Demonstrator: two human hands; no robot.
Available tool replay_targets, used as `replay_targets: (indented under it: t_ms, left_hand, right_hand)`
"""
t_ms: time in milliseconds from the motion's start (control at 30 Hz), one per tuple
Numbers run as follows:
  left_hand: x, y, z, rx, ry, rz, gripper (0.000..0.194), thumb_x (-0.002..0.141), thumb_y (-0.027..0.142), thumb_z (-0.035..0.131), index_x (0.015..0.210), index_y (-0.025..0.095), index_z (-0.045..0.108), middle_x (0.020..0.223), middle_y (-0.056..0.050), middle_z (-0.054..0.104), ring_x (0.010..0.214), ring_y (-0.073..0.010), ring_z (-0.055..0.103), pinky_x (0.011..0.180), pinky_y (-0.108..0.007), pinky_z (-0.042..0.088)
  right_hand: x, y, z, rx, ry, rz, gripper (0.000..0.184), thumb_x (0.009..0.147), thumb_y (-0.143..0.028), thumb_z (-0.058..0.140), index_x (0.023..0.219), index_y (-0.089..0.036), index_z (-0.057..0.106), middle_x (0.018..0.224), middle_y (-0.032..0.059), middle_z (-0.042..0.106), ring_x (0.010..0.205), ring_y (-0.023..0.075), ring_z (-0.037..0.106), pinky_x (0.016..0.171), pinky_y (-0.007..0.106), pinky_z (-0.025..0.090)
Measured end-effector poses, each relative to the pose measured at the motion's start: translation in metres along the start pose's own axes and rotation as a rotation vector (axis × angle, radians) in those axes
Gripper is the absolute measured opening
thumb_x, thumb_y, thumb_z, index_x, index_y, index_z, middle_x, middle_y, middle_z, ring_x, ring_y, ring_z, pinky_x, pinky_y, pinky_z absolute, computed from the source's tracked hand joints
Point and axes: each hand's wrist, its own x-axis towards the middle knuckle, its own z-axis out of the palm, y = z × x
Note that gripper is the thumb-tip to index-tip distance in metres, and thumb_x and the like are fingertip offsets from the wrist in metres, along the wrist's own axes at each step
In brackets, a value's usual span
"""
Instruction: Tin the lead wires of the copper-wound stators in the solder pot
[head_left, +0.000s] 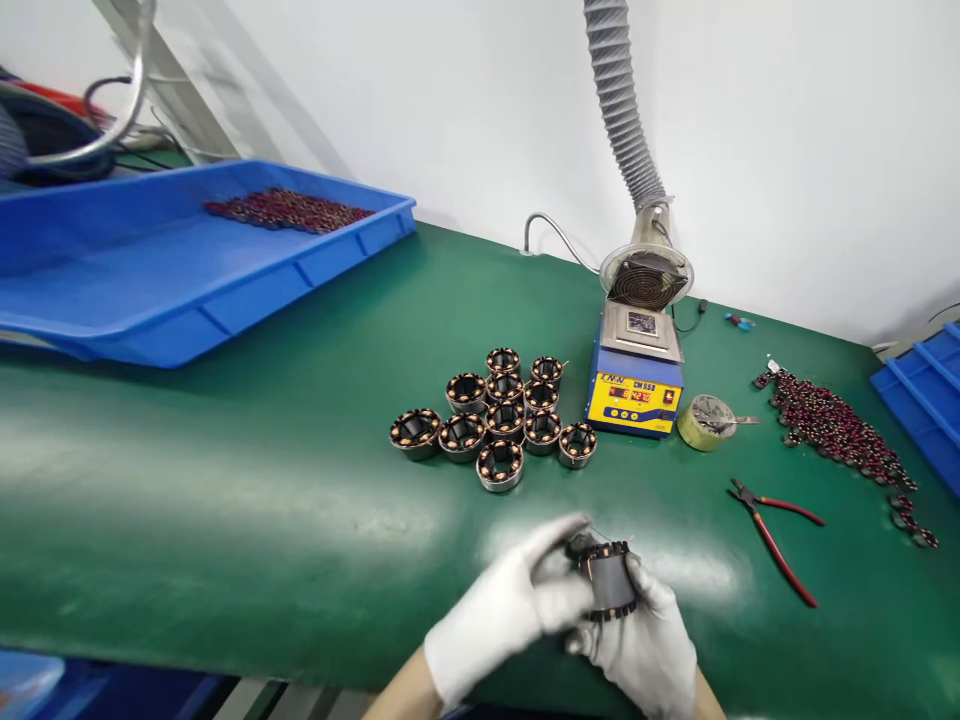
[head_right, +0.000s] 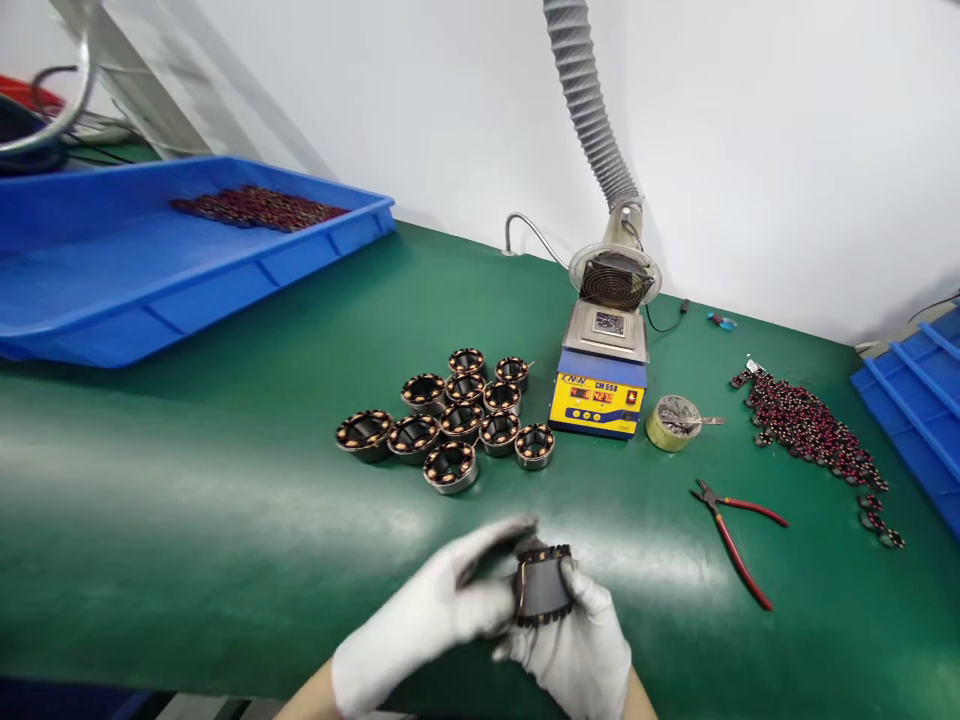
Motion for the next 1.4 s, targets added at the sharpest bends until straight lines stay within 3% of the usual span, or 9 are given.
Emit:
replay_targets:
  t_ms: [100,233,433,567,733,833,1100,1233,1400]
  left_hand:
    - [-0.003,-0.004,0.010,0.175,-0.093,0.082,0.071,0.050,0.017,0.068,0.118,0.020,0.049,0.121,-0.007,0.051,0.112,-0.0257,0.046,0.099,-0.040,0.035]
    - [0.010,0.006,0.020,-0.057,-0.027,-0.033,0.023,0.066,0.031,0.059,0.083,0.017,0.066,0.097,-0.006,0.063,0.099,-0.0242,0.054,0.090,-0.035,0.042]
    - [0.014,0.013,0.007,-0.363,0.274,-0.195,0.040,0.067,0.050,0.059,0.083,0.014,0.065,0.084,-0.006,0.066,0.083,-0.0210,0.060,0.074,-0.026,0.047]
    - [0.007,0.015,0.019,-0.381,0.070,-0.244,0.037,0.063,0.037,0.067,0.093,0.015,0.063,0.087,-0.006,0.066,0.080,-0.0185,0.060,0.070,-0.021,0.047]
    - [0.012,0.016,0.027,-0.658,0.344,-0.247,0.038,0.062,0.042,0.067,0.086,0.013,0.060,0.066,-0.004,0.064,0.041,-0.0102,0.049,0.037,-0.018,0.039]
    - [0.011,0.009,0.012,-0.742,0.506,-0.100,0.041,0.063,0.039,0.069,0.092,0.013,0.058,0.076,-0.005,0.064,0.071,-0.0163,0.061,0.069,-0.022,0.050]
    - [-0.010,-0.003,0.018,-0.224,-0.045,-0.131,0.069,0.042,0.008,0.070,0.109,0.020,0.057,0.110,-0.005,0.059,0.103,-0.0249,0.052,0.094,-0.032,0.038]
    - [0.003,0.010,0.022,-0.350,0.161,-0.232,0.025,0.055,0.027,0.069,0.075,0.013,0.064,0.072,-0.005,0.065,0.069,-0.0204,0.059,0.064,-0.026,0.047]
    - [0.012,0.014,0.014,-0.790,0.482,-0.168,0.036,0.050,0.038,0.078,0.071,0.015,0.061,0.064,-0.001,0.062,0.063,-0.0156,0.058,0.062,-0.022,0.047]
  right_hand:
    - [0.001,0.001,0.001,0.012,0.005,-0.013,0.031,0.076,-0.040,0.057,0.098,-0.020,0.063,0.095,0.0045,0.067,0.078,0.0171,0.061,0.070,0.030,0.046]
    - [0.001,0.002,0.001,-0.034,0.005,-0.014,0.029,0.075,-0.039,0.060,0.093,-0.017,0.065,0.084,0.0048,0.068,0.072,0.0163,0.062,0.065,0.026,0.045]
    - [0.001,0.002,0.000,-0.024,-0.018,0.021,0.044,0.071,-0.042,0.063,0.104,-0.013,0.061,0.088,0.0110,0.068,0.074,0.0199,0.063,0.060,0.026,0.045]
    - [0.002,0.005,-0.003,-0.015,0.049,-0.055,0.027,0.075,-0.034,0.062,0.096,-0.017,0.063,0.090,0.0070,0.068,0.077,0.0182,0.063,0.063,0.027,0.047]
    - [0.001,0.006,-0.003,-0.069,0.014,-0.038,0.031,0.071,-0.037,0.065,0.094,-0.015,0.062,0.086,0.0089,0.068,0.073,0.0192,0.063,0.059,0.026,0.045]
    - [-0.001,0.001,0.001,-0.040,-0.008,0.036,0.044,0.069,-0.045,0.064,0.101,-0.015,0.059,0.085,0.0087,0.067,0.072,0.0197,0.063,0.058,0.026,0.044]
    - [0.002,-0.002,0.002,-0.026,0.054,0.096,0.049,0.071,-0.056,0.053,0.102,-0.020,0.059,0.104,0.0065,0.065,0.095,0.0233,0.058,0.078,0.039,0.045]
    - [0.001,0.001,-0.005,-0.046,-0.044,0.114,0.046,0.073,-0.052,0.056,0.092,-0.012,0.065,0.084,0.0081,0.070,0.074,0.0194,0.064,0.068,0.031,0.047]
    - [0.000,0.004,-0.007,-0.056,-0.062,0.095,0.044,0.074,-0.049,0.056,0.098,-0.012,0.063,0.080,0.0081,0.069,0.065,0.0174,0.064,0.058,0.026,0.047]
